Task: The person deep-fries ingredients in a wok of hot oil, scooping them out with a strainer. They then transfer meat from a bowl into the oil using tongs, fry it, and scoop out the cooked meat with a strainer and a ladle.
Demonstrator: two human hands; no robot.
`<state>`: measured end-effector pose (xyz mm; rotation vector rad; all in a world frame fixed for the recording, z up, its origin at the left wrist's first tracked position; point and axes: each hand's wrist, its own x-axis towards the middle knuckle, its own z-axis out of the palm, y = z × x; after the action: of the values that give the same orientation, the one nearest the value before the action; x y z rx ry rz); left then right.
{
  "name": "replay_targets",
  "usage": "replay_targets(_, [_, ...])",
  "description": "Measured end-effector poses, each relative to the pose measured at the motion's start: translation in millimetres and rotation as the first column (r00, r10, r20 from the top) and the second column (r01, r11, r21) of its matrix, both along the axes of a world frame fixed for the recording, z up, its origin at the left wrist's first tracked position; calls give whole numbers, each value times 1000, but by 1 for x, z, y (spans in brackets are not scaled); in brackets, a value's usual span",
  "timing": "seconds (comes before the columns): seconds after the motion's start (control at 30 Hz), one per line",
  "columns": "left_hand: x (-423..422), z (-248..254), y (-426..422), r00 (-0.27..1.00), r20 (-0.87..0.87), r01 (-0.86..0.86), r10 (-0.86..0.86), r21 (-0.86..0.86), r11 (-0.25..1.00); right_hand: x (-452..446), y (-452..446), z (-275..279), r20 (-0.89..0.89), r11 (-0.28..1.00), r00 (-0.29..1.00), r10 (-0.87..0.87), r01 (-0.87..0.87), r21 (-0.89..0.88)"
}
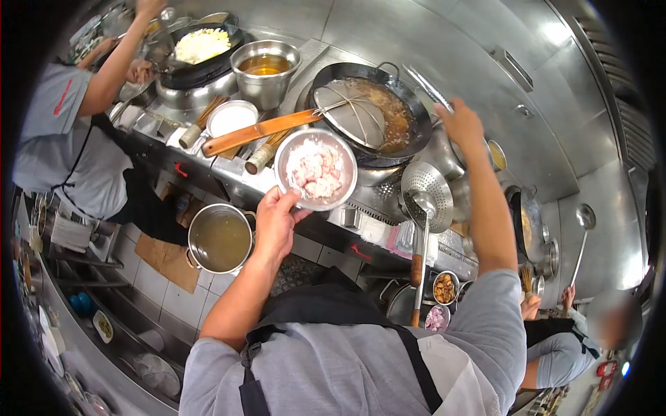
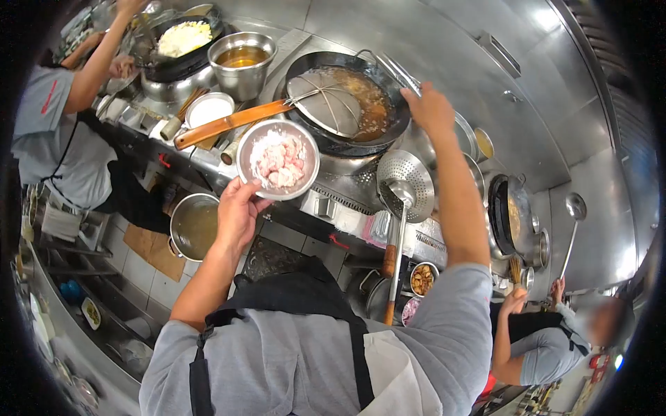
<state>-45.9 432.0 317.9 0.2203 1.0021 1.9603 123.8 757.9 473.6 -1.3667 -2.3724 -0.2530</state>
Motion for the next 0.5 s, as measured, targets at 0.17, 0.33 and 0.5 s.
replay_targets(0.17, [-13,15,18,988,-18,-150,152,61,987,4,-135,72,76,898,899,432,-421,-131])
replay_targets(0.33, [-15,20,27,980,-62,-176,187,158,972,12,-189,82,315,795,754,576,-606,-5])
replay_targets(0.5, [1,32,28,982,-104,-137,157,174,975,9,-196,63,418,783,716,558,-621,19])
